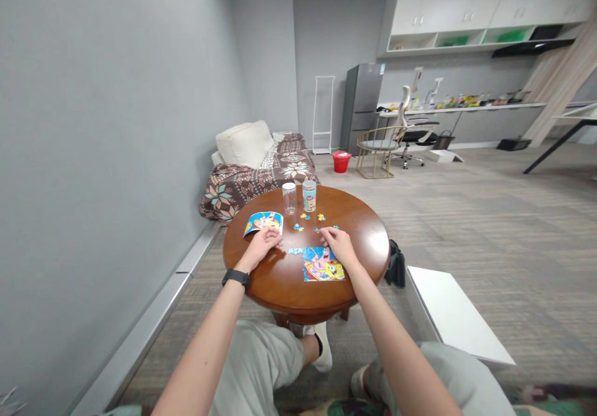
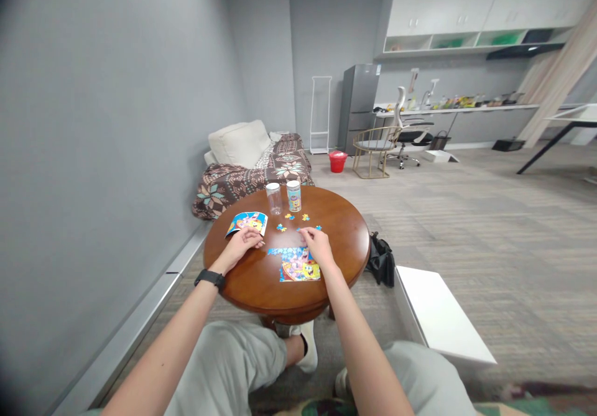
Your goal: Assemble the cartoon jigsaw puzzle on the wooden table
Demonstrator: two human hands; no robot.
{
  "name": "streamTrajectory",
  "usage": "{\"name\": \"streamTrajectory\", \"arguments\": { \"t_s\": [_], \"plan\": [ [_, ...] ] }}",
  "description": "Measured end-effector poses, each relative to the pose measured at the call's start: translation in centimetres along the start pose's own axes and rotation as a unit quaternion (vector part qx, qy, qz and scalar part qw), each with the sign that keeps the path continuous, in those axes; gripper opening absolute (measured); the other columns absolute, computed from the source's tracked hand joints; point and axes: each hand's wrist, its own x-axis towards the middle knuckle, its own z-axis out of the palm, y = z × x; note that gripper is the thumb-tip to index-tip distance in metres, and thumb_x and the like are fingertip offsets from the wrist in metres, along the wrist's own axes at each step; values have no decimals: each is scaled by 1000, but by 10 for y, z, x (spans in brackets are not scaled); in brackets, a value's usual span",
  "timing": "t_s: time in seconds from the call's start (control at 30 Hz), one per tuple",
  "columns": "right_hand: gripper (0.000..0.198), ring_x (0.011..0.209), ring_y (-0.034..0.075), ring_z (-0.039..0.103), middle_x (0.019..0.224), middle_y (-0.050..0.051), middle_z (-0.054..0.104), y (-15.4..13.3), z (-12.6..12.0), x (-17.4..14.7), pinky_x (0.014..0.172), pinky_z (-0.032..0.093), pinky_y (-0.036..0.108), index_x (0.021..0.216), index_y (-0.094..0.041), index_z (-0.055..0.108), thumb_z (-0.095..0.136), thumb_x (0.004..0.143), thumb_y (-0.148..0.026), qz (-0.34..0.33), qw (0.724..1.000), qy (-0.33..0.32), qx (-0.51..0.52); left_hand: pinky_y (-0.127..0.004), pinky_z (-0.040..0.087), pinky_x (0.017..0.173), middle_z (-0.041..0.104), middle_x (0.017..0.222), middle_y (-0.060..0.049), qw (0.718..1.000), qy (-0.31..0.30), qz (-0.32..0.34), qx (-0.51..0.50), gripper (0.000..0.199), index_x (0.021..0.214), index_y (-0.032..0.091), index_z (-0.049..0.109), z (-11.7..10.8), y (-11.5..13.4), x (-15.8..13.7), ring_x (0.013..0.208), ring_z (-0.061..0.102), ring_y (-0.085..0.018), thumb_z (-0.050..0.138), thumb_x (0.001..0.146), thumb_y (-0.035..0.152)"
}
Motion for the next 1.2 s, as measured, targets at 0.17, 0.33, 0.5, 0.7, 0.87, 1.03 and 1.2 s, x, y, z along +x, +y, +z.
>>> {"name": "streamTrajectory", "arguments": {
  "t_s": [0.17,0.33,0.5,0.7,0.87,1.03,1.2],
  "plan": [
    [43,79,22,63,90,8,70,3,0,1,77,49,35,103,-21,76,49,87,-49,-39,998,48,-4,-30,54,79,61,80,2,1000,6,19,-13,50,90,17,57,-1,-4,1,77,67,-14,90,57,33],
    [43,83,22,60,83,5,60,4,-1,2,85,49,37,103,-23,78,46,88,-48,-44,996,62,-42,-29,54,77,62,92,0,1000,2,21,-4,50,94,16,59,-2,-6,3,74,67,-12,89,57,32],
    [38,84,21,61,87,5,61,5,0,3,85,49,36,104,-22,76,48,85,-40,-52,996,64,-23,-31,54,80,69,83,-2,1000,-20,7,0,49,94,15,62,-2,-4,2,77,69,-15,89,59,36],
    [22,68,18,60,73,2,66,9,2,4,67,50,32,83,-21,67,67,69,-38,-1,997,64,38,-31,53,80,71,81,-4,998,-20,27,51,37,78,15,67,-1,-1,-1,76,67,-16,88,60,40],
    [19,68,18,59,74,3,68,7,1,3,70,50,33,71,-22,69,69,68,-40,-31,997,69,9,-31,53,79,72,82,-5,997,-9,42,57,35,76,14,70,-1,-2,0,79,66,-17,87,61,41],
    [19,67,18,58,74,4,69,6,1,3,71,50,34,71,-22,71,70,67,-40,-30,997,66,6,-28,52,69,69,77,-1,1000,-11,13,17,44,85,15,66,0,-5,2,68,65,-14,90,57,40],
    [24,64,17,56,67,1,65,6,2,3,68,49,33,72,-22,66,73,64,-43,-12,998,59,18,-26,52,67,68,79,-1,1000,-12,8,12,49,89,16,61,0,-5,2,68,65,-13,91,56,38]
  ]
}}
